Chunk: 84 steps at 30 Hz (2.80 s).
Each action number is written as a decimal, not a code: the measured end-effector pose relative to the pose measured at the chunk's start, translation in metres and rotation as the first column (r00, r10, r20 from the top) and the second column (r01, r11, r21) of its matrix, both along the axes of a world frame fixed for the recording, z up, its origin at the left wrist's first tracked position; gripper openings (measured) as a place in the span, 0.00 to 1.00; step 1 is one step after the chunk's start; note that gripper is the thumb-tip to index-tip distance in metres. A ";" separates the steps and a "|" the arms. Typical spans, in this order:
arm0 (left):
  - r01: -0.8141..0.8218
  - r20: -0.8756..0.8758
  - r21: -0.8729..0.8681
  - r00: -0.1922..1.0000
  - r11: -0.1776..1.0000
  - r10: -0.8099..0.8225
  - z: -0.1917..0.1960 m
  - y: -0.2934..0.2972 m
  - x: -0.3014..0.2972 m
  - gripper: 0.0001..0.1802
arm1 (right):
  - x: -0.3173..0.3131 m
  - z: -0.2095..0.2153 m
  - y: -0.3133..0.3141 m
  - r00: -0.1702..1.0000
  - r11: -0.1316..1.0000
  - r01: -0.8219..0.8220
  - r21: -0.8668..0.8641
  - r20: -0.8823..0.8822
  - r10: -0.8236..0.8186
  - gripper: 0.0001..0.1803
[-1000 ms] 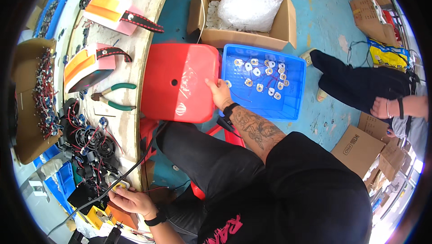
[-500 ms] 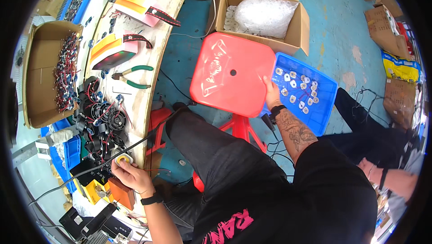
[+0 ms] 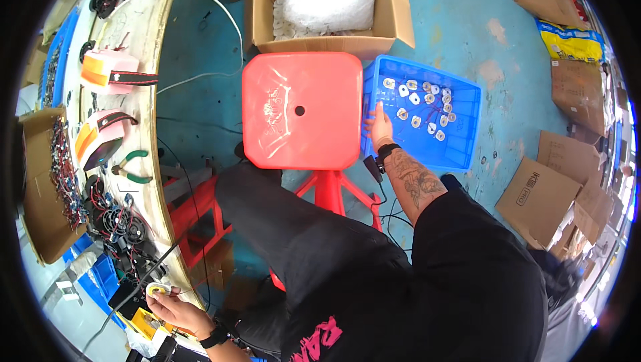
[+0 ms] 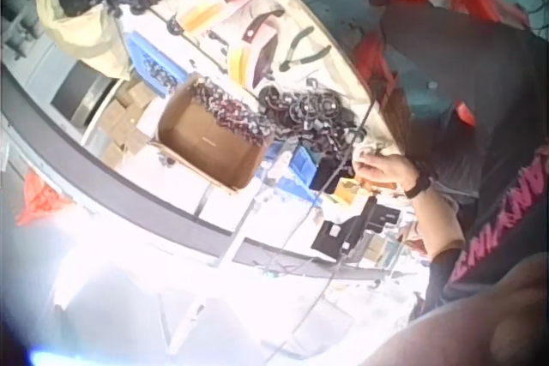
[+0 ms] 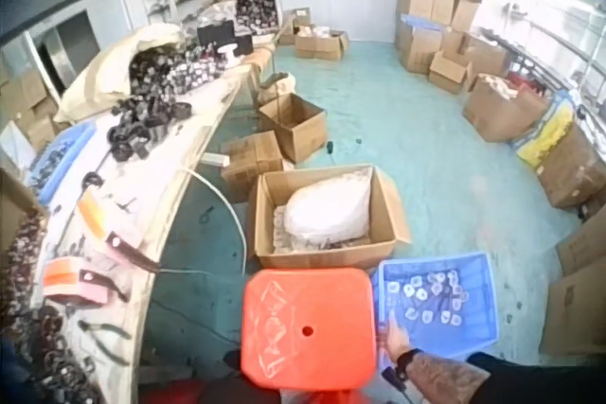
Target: Assembling small electronic components including coils and magnets at a workshop table.
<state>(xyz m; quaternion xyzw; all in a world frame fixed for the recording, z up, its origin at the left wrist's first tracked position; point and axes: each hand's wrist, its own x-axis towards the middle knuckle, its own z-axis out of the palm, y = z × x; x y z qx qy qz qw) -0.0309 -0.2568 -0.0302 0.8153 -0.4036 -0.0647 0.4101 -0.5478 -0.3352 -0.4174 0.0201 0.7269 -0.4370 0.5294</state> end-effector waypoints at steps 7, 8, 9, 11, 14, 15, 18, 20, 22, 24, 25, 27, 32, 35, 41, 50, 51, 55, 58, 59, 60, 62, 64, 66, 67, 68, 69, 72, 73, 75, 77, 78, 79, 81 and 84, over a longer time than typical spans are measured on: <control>-0.224 -0.107 0.044 0.968 0.974 0.228 -0.011 -0.007 -0.014 0.18 | 0.011 -0.088 0.052 0.547 0.606 -0.483 0.632 -0.323 0.772 0.40; -0.260 -0.064 0.071 0.962 0.963 0.264 -0.011 -0.012 -0.015 0.18 | 0.012 -0.094 0.051 0.555 0.608 -0.490 0.625 -0.314 0.770 0.40; -0.294 -0.022 0.097 0.954 0.951 0.297 -0.012 -0.017 -0.015 0.18 | 0.015 -0.101 0.052 0.563 0.611 -0.495 0.618 -0.307 0.767 0.39; -0.317 -0.064 0.120 0.943 0.941 0.326 -0.021 -0.005 0.006 0.19 | 0.023 -0.122 0.043 0.588 0.632 -0.491 0.600 -0.308 0.748 0.37; -0.287 -0.104 0.051 0.951 0.957 0.290 -0.029 0.013 0.033 0.20 | 0.029 -0.143 0.059 0.619 0.659 -0.485 0.575 -0.306 0.723 0.35; -0.334 -0.229 0.005 0.917 0.943 0.326 -0.028 0.014 0.029 0.20 | 0.024 -0.147 0.073 0.624 0.661 -0.487 0.571 -0.303 0.721 0.35; -0.375 -0.216 -0.016 0.906 0.927 0.363 -0.025 0.010 0.026 0.21 | 0.002 -0.156 0.115 0.616 0.658 -0.516 0.548 -0.297 0.730 0.33; -0.383 -0.201 0.037 0.902 0.923 0.382 -0.024 0.000 0.016 0.24 | -0.015 -0.169 0.131 0.608 0.663 -0.534 0.525 -0.307 0.732 0.32; -0.447 -0.162 -0.060 0.887 0.893 0.433 -0.028 -0.016 0.006 0.24 | -0.031 -0.186 0.133 0.599 0.670 -0.558 0.489 -0.322 0.733 0.31; -0.448 -0.113 0.014 0.888 0.894 0.446 -0.008 -0.030 -0.013 0.23 | -0.022 -0.211 0.105 0.579 0.671 -0.614 0.415 -0.340 0.741 0.30; -0.398 -0.282 0.096 0.868 0.912 0.408 -0.054 -0.040 -0.005 0.23 | -0.171 -0.208 0.143 0.155 0.695 -0.369 0.617 -0.697 0.700 0.25; -0.412 0.048 0.056 0.911 0.909 0.410 -0.013 -0.008 0.006 0.20 | -0.115 -0.214 0.158 -0.570 0.344 -0.493 0.799 -0.595 0.567 0.15; -0.023 0.677 0.335 0.702 0.942 -0.224 -0.065 0.012 0.009 0.17 | -0.095 -0.132 0.008 -0.991 0.306 -0.134 0.943 -0.130 -0.032 0.20; -0.009 0.057 -0.021 0.998 1.000 0.010 -0.039 -0.002 -0.010 0.13 | 0.075 -0.058 -0.126 -0.805 0.230 -0.592 0.772 -0.551 -0.221 0.20; -0.043 -0.359 -0.337 0.929 0.940 -0.086 0.001 0.073 -0.037 0.14 | 0.229 0.121 -0.186 -0.359 -0.088 -0.920 0.383 -0.910 -0.206 0.21; -0.087 -0.564 -0.269 0.822 0.959 -0.084 -0.014 0.178 -0.022 0.08 | -0.048 0.297 -0.060 0.024 0.261 -0.964 0.054 -0.957 0.288 0.24; -0.092 -0.514 -0.317 0.853 0.944 -0.089 -0.038 0.188 -0.015 0.07 | -0.104 0.336 -0.008 0.093 0.381 -0.924 0.033 -0.947 0.307 0.25; -0.107 -0.605 -0.366 0.782 0.924 -0.149 -0.062 0.213 -0.009 0.12 | -0.129 0.473 0.113 0.180 0.691 -0.720 0.067 -0.943 0.280 0.23; -0.065 -0.666 -0.433 0.694 0.899 -0.271 -0.087 0.202 -0.007 0.11 | -0.092 0.502 0.104 -0.142 0.649 -0.747 0.145 -0.988 0.056 0.26; -0.035 -0.673 -0.406 0.688 0.913 -0.273 -0.087 0.201 -0.006 0.11 | -0.058 0.518 0.116 -0.208 0.651 -0.736 0.185 -0.977 0.042 0.25; -0.047 -0.681 -0.419 0.676 0.907 -0.280 -0.085 0.202 -0.011 0.10 | -0.040 0.522 0.121 -0.286 0.636 -0.732 0.242 -0.958 0.035 0.24; -0.043 -0.666 -0.437 0.687 0.898 -0.292 -0.080 0.203 -0.018 0.10 | -0.010 0.511 0.129 -0.343 0.561 -0.772 0.299 -0.939 0.028 0.22; -0.044 -0.650 -0.434 0.707 0.900 -0.279 -0.082 0.210 -0.020 0.10 | 0.023 0.477 0.144 -0.387 0.493 -0.781 0.384 -0.917 0.100 0.18; -0.057 -0.668 -0.423 0.694 0.904 -0.269 -0.085 0.218 -0.017 0.10 | 0.048 0.428 0.158 -0.479 0.373 -0.789 0.488 -0.869 0.123 0.17; -0.078 -0.687 -0.401 0.685 0.913 -0.243 -0.086 0.225 -0.013 0.11 | 0.059 0.402 0.160 -0.522 0.266 -0.797 0.542 -0.840 0.148 0.13; -0.105 -0.701 -0.407 0.673 0.907 -0.237 -0.089 0.229 -0.011 0.11 | 0.066 0.381 0.161 -0.566 0.158 -0.792 0.589 -0.807 0.169 0.11; -0.099 -0.702 -0.405 0.671 0.909 -0.240 -0.091 0.231 -0.010 0.11 | 0.073 0.363 0.165 -0.489 0.110 -0.857 0.503 -0.862 0.133 0.12; -0.118 -0.713 -0.365 0.673 0.924 -0.195 -0.088 0.228 -0.008 0.11 | 0.108 0.359 0.164 -0.415 0.060 -0.901 0.429 -0.895 0.163 0.12; -0.094 -0.711 -0.349 0.675 0.932 -0.198 -0.088 0.230 -0.008 0.11 | 0.119 0.361 0.169 -0.432 0.048 -0.891 0.451 -0.875 0.219 0.12; -0.066 -0.681 -0.353 0.703 0.933 -0.207 -0.087 0.223 -0.008 0.11 | 0.133 0.357 0.162 -0.393 0.047 -0.908 0.416 -0.885 0.251 0.12; -0.048 -0.684 -0.324 0.702 0.945 -0.199 -0.086 0.215 -0.014 0.11 | 0.143 0.357 0.151 -0.356 0.046 -0.923 0.382 -0.892 0.277 0.12; -0.025 -0.688 -0.304 0.697 0.952 -0.201 -0.085 0.212 -0.019 0.11 | 0.145 0.363 0.149 -0.374 0.008 -0.918 0.396 -0.875 0.308 0.14; -0.005 -0.693 -0.282 0.692 0.959 -0.200 -0.085 0.209 -0.022 0.12 | 0.147 0.369 0.145 -0.395 -0.032 -0.912 0.409 -0.854 0.339 0.16; 0.043 -0.674 -0.283 0.701 0.958 -0.231 -0.086 0.207 -0.019 0.12 | 0.146 0.379 0.134 -0.465 -0.126 -0.882 0.455 -0.790 0.400 0.19; 0.034 -0.661 -0.199 0.733 0.979 -0.160 -0.065 0.222 -0.009 0.12 | 0.135 0.398 0.079 -0.527 -0.408 -0.849 0.336 -0.607 0.595 0.27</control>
